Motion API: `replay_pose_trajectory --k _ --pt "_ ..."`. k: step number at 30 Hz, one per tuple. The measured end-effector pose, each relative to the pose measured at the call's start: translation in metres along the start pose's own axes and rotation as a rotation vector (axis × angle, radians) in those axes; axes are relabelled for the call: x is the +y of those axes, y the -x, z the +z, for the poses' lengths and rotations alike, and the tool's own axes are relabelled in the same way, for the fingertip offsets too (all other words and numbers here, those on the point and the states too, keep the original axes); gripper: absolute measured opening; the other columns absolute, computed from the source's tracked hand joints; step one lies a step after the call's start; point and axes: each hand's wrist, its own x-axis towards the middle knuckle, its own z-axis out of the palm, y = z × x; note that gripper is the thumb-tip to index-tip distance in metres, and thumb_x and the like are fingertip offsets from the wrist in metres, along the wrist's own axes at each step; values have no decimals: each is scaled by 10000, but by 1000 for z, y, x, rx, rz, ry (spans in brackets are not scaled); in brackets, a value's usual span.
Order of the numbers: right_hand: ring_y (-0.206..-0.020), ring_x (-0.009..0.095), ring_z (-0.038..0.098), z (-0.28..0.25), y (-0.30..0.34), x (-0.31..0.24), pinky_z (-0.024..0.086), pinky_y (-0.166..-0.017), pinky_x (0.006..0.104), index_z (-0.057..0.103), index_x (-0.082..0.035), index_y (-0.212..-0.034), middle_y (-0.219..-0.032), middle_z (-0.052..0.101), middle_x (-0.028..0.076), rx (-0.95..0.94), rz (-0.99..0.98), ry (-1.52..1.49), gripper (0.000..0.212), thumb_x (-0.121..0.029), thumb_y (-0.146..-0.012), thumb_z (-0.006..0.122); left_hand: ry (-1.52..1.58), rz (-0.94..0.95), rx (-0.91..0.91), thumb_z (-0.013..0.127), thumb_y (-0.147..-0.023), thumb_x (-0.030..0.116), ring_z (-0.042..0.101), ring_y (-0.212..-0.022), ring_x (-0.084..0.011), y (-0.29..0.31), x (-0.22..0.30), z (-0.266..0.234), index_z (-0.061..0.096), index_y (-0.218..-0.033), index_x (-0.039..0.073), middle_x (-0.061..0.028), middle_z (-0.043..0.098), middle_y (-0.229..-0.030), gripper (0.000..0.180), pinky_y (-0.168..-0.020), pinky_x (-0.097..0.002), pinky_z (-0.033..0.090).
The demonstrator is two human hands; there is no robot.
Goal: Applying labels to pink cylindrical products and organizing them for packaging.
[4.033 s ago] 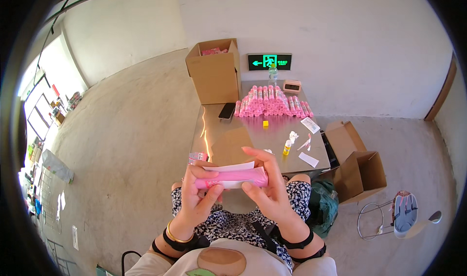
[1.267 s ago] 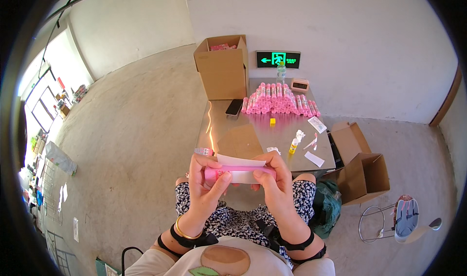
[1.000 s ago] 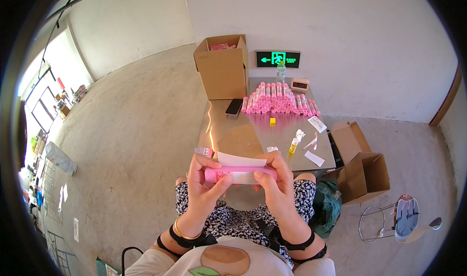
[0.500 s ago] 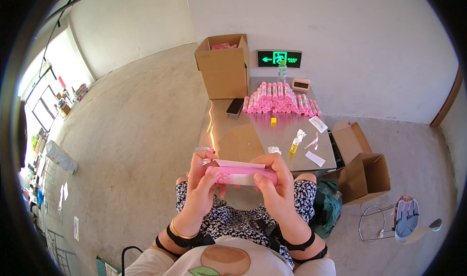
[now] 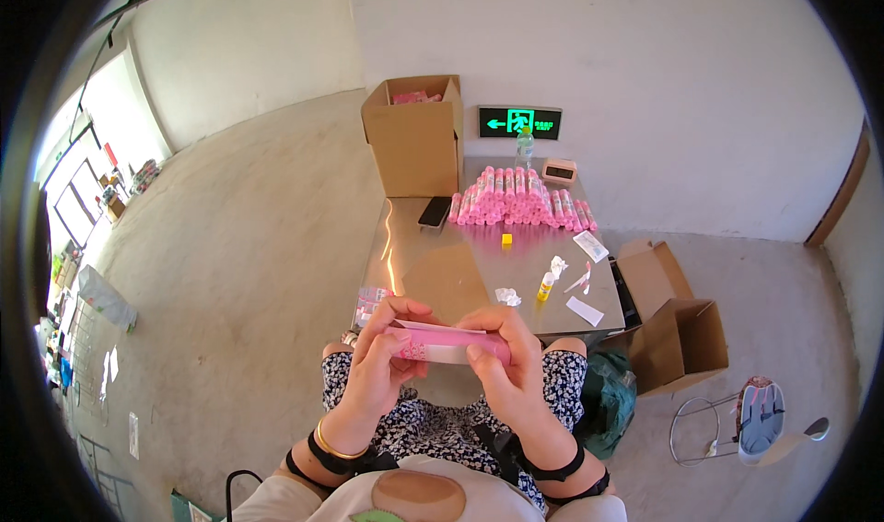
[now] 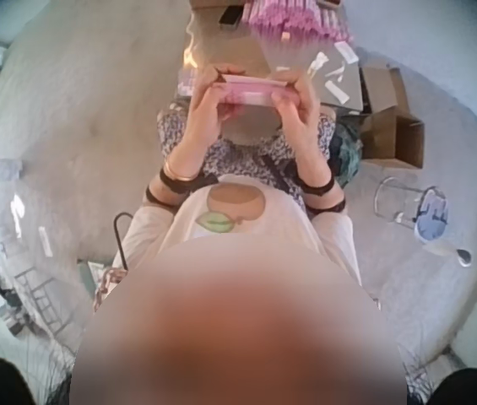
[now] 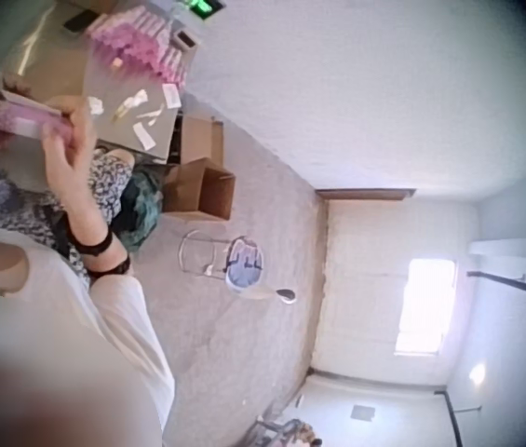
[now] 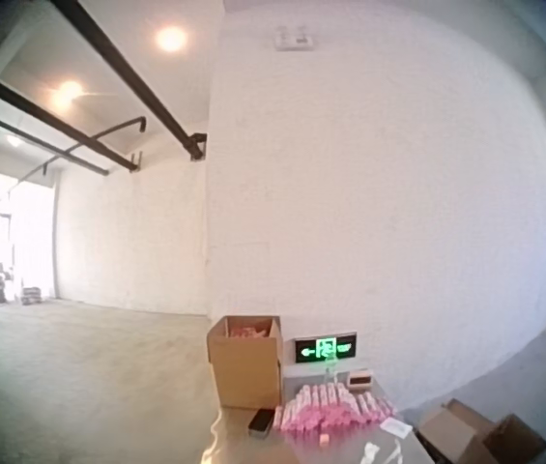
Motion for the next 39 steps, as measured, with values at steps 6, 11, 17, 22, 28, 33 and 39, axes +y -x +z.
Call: replay_pose_trajectory --k 6,11,17,22,28,33,39 --pt "-726 76 505 2 3 2 410 -651 208 553 8 -985 -911 597 52 42 91 -108 183 -21 -816 491 -76 78 68 408 -896 115 515 -725 -58 -3 -3 5 484 -1152 71 -13 506 -907 270 -567 -185 428" --pt "-716 67 504 -1 1 6 413 -616 212 564 -8 -967 -875 606 43 73 105 -196 177 -52 -829 463 -141 180 68 411 -852 129 532 -689 -73 -3 -8 10 493 -1150 42 -36 531 -890 322 -507 -197 441" --pt "-734 102 543 1 -2 11 428 -618 230 592 -16 -884 -871 627 73 149 166 -261 220 -47 -791 395 -236 284 44 402 -890 54 509 -709 -65 -3 -14 15 449 -1185 40 -66 568 -943 298 -578 -188 426" --pt "-792 221 609 1 -7 24 455 -763 305 581 28 -855 -859 639 162 215 232 -397 271 -127 -782 370 -297 410 44 418 -884 33 512 -704 -69 -4 -23 13 441 -1185 23 -109 597 -966 303 -603 -187 421" --pt "-877 254 606 -3 -17 17 441 -835 342 533 29 -1101 -882 634 173 124 332 -579 376 -167 -826 369 -359 514 38 396 -857 -13 494 -660 -64 -8 -22 7 455 -1174 22 -107 603 -929 325 -601 -187 413" --pt "-931 214 564 -24 -14 19 409 -869 327 458 -48 -1215 -1058 582 146 104 298 -421 416 -315 -898 448 -290 478 82 396 -853 -4 468 -645 -56 -13 -18 7 476 -1160 25 -73 574 -894 318 -575 -190 408" --pt "-1045 176 442 -24 -3 9 357 -908 312 443 -47 -1146 -1129 458 105 18 -229 200 465 -24 -750 685 -155 326 164 390 -846 19 449 -639 -49 -19 -13 5 516 -1136 41 -3 463 -850 317 -535 -186 398"
